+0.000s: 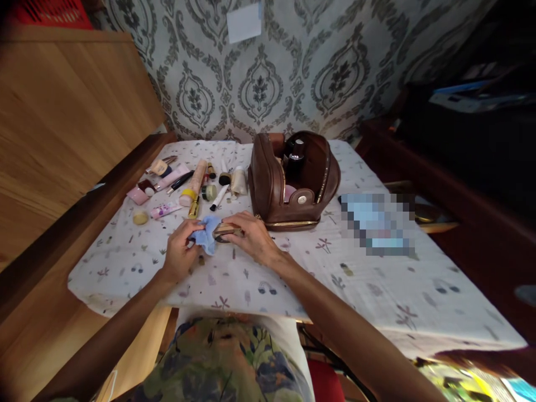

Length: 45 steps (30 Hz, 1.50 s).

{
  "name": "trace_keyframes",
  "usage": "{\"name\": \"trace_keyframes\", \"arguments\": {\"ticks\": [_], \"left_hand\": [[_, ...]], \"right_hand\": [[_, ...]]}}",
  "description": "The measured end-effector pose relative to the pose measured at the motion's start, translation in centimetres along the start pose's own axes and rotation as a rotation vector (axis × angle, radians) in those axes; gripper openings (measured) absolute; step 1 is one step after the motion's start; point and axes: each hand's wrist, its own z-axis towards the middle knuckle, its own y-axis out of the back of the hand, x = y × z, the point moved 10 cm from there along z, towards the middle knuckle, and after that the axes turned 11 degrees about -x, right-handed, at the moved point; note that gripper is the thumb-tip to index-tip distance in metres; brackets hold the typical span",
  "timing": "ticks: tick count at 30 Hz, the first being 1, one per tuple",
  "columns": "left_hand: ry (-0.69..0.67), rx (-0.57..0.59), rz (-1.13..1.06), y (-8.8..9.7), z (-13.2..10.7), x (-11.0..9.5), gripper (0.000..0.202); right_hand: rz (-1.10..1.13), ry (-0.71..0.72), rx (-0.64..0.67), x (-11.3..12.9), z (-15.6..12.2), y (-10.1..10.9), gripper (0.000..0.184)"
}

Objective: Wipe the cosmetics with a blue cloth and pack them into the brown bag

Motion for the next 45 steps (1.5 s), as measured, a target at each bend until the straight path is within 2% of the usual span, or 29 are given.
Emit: {"name": "trace_keyframes", "arguments": {"ticks": [4, 7, 9, 12, 16, 22, 26, 28, 30, 32, 34, 37, 41, 42, 44, 45], "left_hand": [[-0.005, 0.041, -0.005, -0.2, -0.4, 0.0, 0.026], [-0.003, 0.059, 0.003, -0.1, -0.7, 0.2, 0.033], [0.026, 0.039, -0.006, 0.3, -0.7, 0.6, 0.037], [0.153, 0.005, -0.09, 0.5, -0.8, 1.6, 0.037], [0.391, -0.004, -0.254, -0.3, -1.4, 2.5, 0.03], [0.544, 0.007, -0.422, -1.4, -1.4, 1.7, 0.031], [0.591, -0.029, -0.282, -1.8, -1.3, 2.4, 0.029], [0.511, -0.07, -0.144, -1.7, -0.8, 2.4, 0.033], [0.361, -0.096, -0.019, -1.7, 0.2, 1.9, 0.033], [0.187, -0.09, 0.083, -2.0, 1.1, 1.0, 0.024], [0.021, -0.053, 0.163, -2.8, 1.7, -0.1, 0.019], [-0.192, 0.018, 0.213, -4.3, 1.9, -2.1, 0.025], [-0.46, 0.172, 0.143, -5.8, 0.0, -5.7, 0.03], [-0.501, 0.188, 0.108, -5.6, -0.5, -6.3, 0.031], [-0.477, 0.086, 0.061, -3.8, -0.4, -6.2, 0.032], [-0.412, 0.022, 0.032, -2.9, 0.0, -5.4, 0.033]], "right_hand": [[0.082, -0.12, -0.094, -1.2, 0.0, 0.8, 0.03], [0.195, -0.242, -0.19, -2.6, 0.0, 1.5, 0.035], [0.288, -0.329, -0.203, -3.2, -0.1, 1.3, 0.038], [0.48, -0.477, -0.169, -3.7, -0.5, 0.2, 0.041], [0.752, -0.651, -0.154, -3.8, -1.3, -1.3, 0.046], [0.88, -0.716, -0.212, -4.2, -1.4, -1.4, 0.045], [0.923, -0.708, -0.164, -3.3, -1.6, -2.3, 0.043], [0.964, -0.71, -0.122, -2.7, -1.8, -3.1, 0.041], [1.006, -0.722, -0.102, -2.5, -2.1, -3.6, 0.041], [1.049, -0.728, -0.098, -2.6, -2.2, -4.0, 0.042], [1.087, -0.732, -0.099, -2.9, -2.3, -4.3, 0.044], [1.123, -0.773, -0.117, -3.7, -2.3, -4.5, 0.043], [1.166, -0.916, -0.16, -4.3, -2.7, -4.6, 0.047], [1.205, -0.955, -0.191, -4.4, -2.7, -4.5, 0.047], [1.254, -1.003, -0.269, -4.6, -2.7, -3.9, 0.045], [1.25, -1.006, -0.302, -4.9, -2.6, -3.6, 0.044]]}}
